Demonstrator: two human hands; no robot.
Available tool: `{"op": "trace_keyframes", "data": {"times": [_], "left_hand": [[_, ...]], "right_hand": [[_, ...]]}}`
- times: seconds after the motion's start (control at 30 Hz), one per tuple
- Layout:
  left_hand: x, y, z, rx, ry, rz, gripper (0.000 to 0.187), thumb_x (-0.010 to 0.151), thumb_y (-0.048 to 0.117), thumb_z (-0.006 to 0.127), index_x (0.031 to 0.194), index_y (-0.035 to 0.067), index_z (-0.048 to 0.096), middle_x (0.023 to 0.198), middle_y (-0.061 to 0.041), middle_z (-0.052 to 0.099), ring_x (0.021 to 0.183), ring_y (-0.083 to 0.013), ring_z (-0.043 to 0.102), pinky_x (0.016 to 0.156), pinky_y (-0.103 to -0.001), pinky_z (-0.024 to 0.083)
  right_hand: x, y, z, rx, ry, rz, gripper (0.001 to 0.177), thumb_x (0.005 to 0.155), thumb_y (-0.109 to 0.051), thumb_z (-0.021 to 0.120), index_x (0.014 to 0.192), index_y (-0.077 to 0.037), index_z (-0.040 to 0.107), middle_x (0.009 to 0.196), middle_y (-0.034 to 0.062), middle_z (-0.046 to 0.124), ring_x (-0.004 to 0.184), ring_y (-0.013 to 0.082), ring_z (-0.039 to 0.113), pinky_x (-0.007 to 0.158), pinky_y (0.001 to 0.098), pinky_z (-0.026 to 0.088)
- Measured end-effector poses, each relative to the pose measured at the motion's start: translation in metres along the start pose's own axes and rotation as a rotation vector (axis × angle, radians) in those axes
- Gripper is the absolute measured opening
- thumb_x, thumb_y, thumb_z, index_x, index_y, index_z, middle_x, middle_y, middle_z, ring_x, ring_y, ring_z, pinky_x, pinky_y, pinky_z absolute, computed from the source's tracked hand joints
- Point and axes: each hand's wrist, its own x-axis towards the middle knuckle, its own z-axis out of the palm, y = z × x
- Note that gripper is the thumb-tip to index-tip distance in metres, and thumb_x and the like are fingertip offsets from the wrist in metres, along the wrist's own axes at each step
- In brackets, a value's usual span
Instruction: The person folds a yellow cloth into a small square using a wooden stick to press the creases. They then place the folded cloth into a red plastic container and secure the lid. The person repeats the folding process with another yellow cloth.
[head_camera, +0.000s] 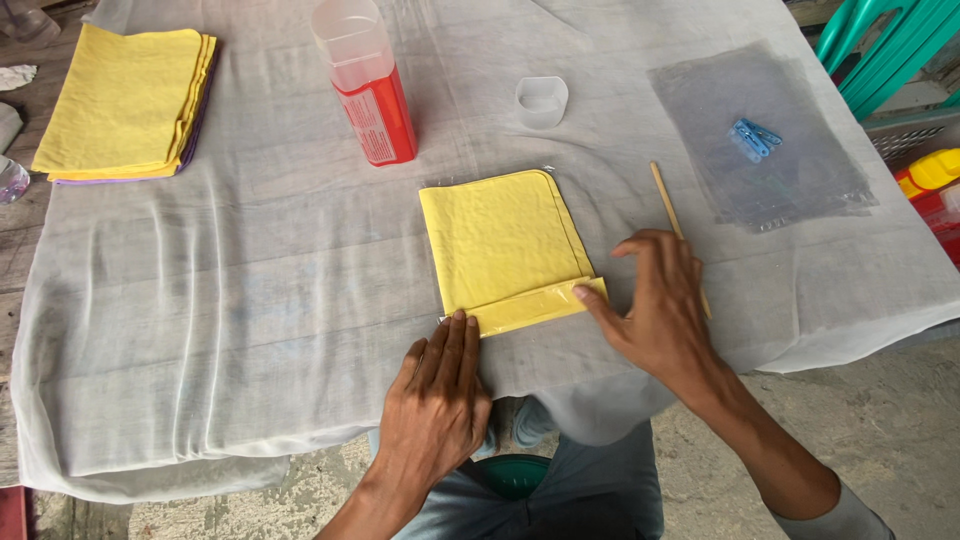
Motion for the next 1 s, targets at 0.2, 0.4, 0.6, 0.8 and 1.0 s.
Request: {"op": "trace_keyframes", "data": {"times": [0.2, 0.4, 0.6, 0.8, 1.0], "left_hand": [[-0.006, 0.007, 0.008, 0.057, 0.001, -0.056, 0.067, 0.097, 0.037, 0.042, 0.150, -0.003, 0.049, 0.152, -0.019, 0.055, 0.135, -0.0272, 0.058, 0.111, -0.041, 0.044], [-0.005, 0.012, 0.008, 0.063, 0.010, -0.070, 0.071, 0.098, 0.043, 0.043, 0.149, -0.006, 0.048, 0.150, -0.022, 0.056, 0.135, -0.0298, 0.058, 0.113, -0.043, 0.042], [-0.004, 0.015, 0.010, 0.049, 0.025, -0.091, 0.068, 0.099, 0.043, 0.040, 0.153, 0.002, 0.047, 0.150, -0.023, 0.055, 0.135, -0.0320, 0.056, 0.116, -0.046, 0.040], [-0.001, 0.021, 0.013, 0.119, 0.037, -0.095, 0.067, 0.098, 0.046, 0.044, 0.148, 0.002, 0.053, 0.146, -0.026, 0.057, 0.130, -0.0338, 0.058, 0.115, -0.048, 0.041], [0.003, 0.025, 0.013, 0.149, 0.041, -0.098, 0.062, 0.101, 0.044, 0.039, 0.140, 0.000, 0.058, 0.138, -0.027, 0.061, 0.126, -0.0367, 0.059, 0.113, -0.047, 0.043]], "right_hand": [[-0.007, 0.033, -0.028, -0.140, 0.155, 0.050, 0.049, 0.101, -0.036, 0.069, 0.124, 0.006, 0.058, 0.118, 0.0231, 0.054, 0.111, 0.0411, 0.055, 0.096, 0.0519, 0.045], [-0.021, 0.060, -0.019, -0.258, -0.015, 0.283, 0.027, 0.101, -0.022, 0.068, 0.117, 0.000, 0.066, 0.110, 0.0208, 0.065, 0.098, 0.0428, 0.062, 0.073, 0.0560, 0.052], [-0.022, 0.044, -0.036, -0.138, 0.014, 0.349, 0.008, 0.103, -0.001, 0.060, 0.111, 0.000, 0.059, 0.091, 0.0167, 0.071, 0.075, 0.0383, 0.068, 0.063, 0.0509, 0.051], [-0.050, -0.024, -0.038, 0.021, 0.023, 0.302, 0.026, 0.107, -0.002, 0.047, 0.132, 0.000, 0.054, 0.091, 0.0141, 0.068, 0.057, 0.0280, 0.060, 0.050, 0.0445, 0.045], [-0.094, -0.080, 0.005, 0.196, -0.109, -0.021, 0.043, 0.101, -0.001, 0.047, 0.144, -0.001, 0.046, 0.091, 0.0078, 0.067, 0.040, 0.0072, 0.048, 0.026, 0.0198, 0.042]]}}
